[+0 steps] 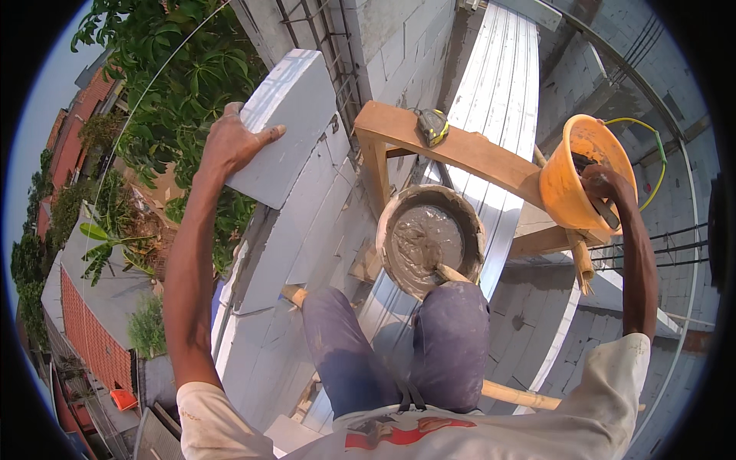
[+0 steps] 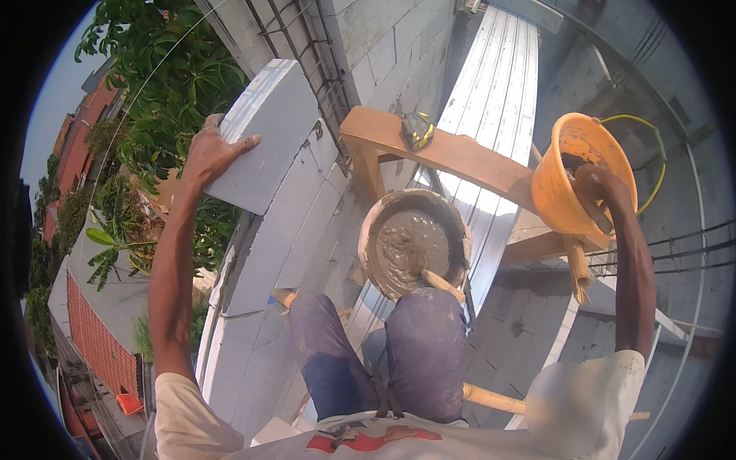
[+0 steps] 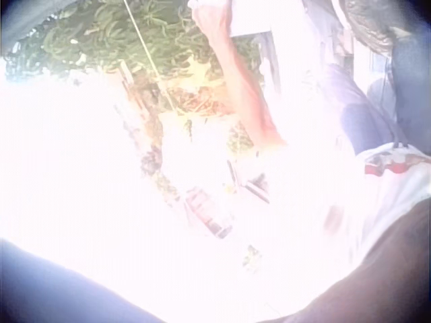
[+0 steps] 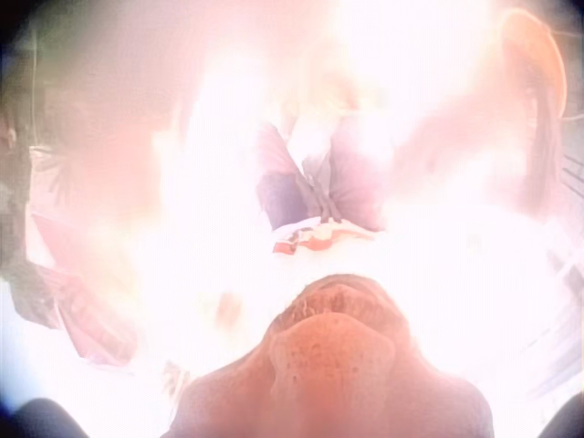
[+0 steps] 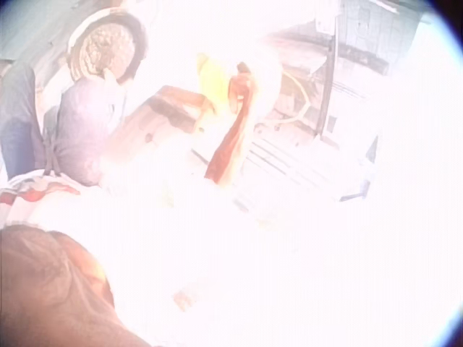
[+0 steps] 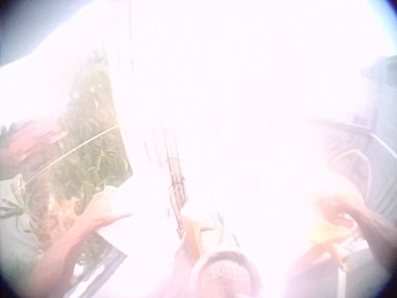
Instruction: The person applies mortar to a wall using a trowel, then positions and secures white rectangular siding panels with a hammer. The process involves repeatedly scooping mortar, spreading it on the wall, aligning panels, and tapping them into place.
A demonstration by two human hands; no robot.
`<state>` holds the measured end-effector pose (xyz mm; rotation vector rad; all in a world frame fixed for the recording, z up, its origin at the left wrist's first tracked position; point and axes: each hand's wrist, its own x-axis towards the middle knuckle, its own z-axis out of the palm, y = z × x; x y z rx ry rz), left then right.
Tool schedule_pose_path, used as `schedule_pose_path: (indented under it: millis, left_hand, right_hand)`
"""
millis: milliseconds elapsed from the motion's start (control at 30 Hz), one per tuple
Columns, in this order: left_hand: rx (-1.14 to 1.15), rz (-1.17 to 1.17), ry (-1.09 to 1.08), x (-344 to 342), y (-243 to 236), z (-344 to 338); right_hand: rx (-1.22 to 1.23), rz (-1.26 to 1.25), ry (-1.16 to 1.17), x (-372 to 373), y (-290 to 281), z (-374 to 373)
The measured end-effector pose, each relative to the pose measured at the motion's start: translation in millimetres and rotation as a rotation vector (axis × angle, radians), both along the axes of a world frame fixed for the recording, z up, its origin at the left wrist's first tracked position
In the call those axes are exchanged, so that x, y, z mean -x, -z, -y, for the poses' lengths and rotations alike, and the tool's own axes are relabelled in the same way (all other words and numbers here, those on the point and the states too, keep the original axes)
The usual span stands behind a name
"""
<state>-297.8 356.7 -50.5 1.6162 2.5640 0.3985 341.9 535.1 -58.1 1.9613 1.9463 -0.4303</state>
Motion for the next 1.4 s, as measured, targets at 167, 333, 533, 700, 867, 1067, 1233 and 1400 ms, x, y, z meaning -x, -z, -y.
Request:
schedule_pose_path:
  millis: [167,333,533,700,867,1067,1233,1400]
  left_hand:
    - [-0.114,-0.132,0.043,20,28,20]
    - [-0.121,-0.095,0.056,10,27,23]
    - [-0.121,-0.067,0.000,1,20,20]
    - [-0.094,-0.019,-0.031,-5,10,23]
    - [-0.022,-0.032,-0.034,-15,5,21]
    - [0.024,-0.076,-0.088,-28,5,18]
    - [0.068,-0.082,-0.119,-33,-2,14]
    - [0.120,-0.060,-0.126,-35,-4,15]
  right_hand:
    - [0.011,0.029,-0.035,16,24,-6]
    - [-0.022,-0.035,-0.006,7,12,-3]
    - [-0.119,-0.330,0.121,1,-25,18]
    - [-0.203,-0.544,0.223,-1,-51,47]
    - [-0.282,-0.824,0.221,-22,-63,87]
    - [-0.123,-0.956,0.445,34,-119,142]
    - [0.313,-1.030,0.661,63,-119,182]
    - [0.637,-0.992,0.879,102,-128,225]
